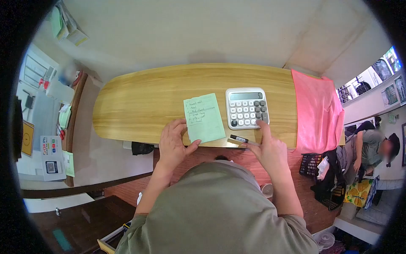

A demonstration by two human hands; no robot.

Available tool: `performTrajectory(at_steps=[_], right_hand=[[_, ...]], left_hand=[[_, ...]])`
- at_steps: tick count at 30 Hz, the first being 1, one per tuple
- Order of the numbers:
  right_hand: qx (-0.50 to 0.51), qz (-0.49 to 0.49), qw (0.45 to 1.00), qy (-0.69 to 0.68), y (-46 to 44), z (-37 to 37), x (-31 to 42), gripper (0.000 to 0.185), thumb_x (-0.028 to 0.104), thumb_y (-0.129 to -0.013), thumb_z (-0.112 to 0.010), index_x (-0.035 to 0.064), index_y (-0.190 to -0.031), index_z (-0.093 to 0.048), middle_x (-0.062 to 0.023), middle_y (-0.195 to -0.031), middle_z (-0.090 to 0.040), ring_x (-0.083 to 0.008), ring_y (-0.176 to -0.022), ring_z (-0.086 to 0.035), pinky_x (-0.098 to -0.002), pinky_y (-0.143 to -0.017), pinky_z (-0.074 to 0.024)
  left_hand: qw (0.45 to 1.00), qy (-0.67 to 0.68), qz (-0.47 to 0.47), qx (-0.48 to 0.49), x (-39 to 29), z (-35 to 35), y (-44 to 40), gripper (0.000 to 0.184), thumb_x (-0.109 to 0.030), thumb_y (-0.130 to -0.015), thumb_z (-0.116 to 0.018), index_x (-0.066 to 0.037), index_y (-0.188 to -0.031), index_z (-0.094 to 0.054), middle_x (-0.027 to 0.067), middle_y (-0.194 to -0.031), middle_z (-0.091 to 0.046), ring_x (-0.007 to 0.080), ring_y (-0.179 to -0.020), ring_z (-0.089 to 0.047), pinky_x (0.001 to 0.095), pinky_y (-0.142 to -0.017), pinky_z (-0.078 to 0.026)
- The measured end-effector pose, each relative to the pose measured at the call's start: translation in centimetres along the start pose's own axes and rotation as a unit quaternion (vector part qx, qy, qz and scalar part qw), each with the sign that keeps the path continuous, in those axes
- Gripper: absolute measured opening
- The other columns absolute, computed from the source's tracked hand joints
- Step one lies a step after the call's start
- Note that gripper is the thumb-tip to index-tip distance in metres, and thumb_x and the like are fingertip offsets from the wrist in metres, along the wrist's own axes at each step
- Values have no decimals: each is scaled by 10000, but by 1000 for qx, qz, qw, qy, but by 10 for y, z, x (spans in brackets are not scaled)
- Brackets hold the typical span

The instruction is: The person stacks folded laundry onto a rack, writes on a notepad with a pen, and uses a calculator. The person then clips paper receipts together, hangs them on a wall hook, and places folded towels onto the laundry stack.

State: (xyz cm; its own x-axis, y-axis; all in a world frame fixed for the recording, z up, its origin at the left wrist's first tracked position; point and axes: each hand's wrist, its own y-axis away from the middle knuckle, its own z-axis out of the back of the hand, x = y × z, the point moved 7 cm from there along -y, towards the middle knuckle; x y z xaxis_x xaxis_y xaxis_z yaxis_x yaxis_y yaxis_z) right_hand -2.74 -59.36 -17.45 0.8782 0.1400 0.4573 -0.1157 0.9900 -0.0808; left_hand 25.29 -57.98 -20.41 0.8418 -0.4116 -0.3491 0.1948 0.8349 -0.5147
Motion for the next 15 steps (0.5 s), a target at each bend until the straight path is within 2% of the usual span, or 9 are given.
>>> performTrajectory(at_steps=[4, 8, 14, 15], right_hand=[[8, -2, 1000, 12, -2, -2, -4, 702, 305, -735, -819, 111, -1310, -468, -98, -575, -554, -316, -550, -614, -430, -516, -440], [1, 14, 999, -37, -2, -5, 3, 731, 327, -738, -818, 113, -1334, -453, -103, -592, -570, -320, -562, -619, -429, -526, -451], [38, 54, 998, -12, -9, -17, 20, 840, 348, -738, -820, 115, -1411, -373, -101, -596, -566, -329, -584, -624, -426, -548, -458], [46, 43, 998, -26, -13, -14, 21, 841, 374, -743, -810, 109, -1406, -368, -131, -625, -589, -357, -612, -632, -443, -557, -469]], left_hand=[[999, -11, -24, -22, -4, 3, 2, 546, -352, -735, -815, -91, -1132, -546, 68, -1179, -624, 322, -1124, -553, 447, -924, -458], [999, -14, -40, -34, -6, 4, 3, 440, -320, -729, -813, -101, -1052, -609, 33, -1140, -666, 288, -1077, -587, 423, -890, -479], [998, -25, -43, -34, -9, 5, 0, 361, -289, -718, -802, -109, -989, -645, 20, -1134, -675, 262, -1047, -605, 405, -869, -491], [998, -23, -44, -38, -9, 5, 0, 349, -287, -719, -801, -110, -978, -648, 18, -1132, -676, 261, -1046, -605, 404, -868, -491]])
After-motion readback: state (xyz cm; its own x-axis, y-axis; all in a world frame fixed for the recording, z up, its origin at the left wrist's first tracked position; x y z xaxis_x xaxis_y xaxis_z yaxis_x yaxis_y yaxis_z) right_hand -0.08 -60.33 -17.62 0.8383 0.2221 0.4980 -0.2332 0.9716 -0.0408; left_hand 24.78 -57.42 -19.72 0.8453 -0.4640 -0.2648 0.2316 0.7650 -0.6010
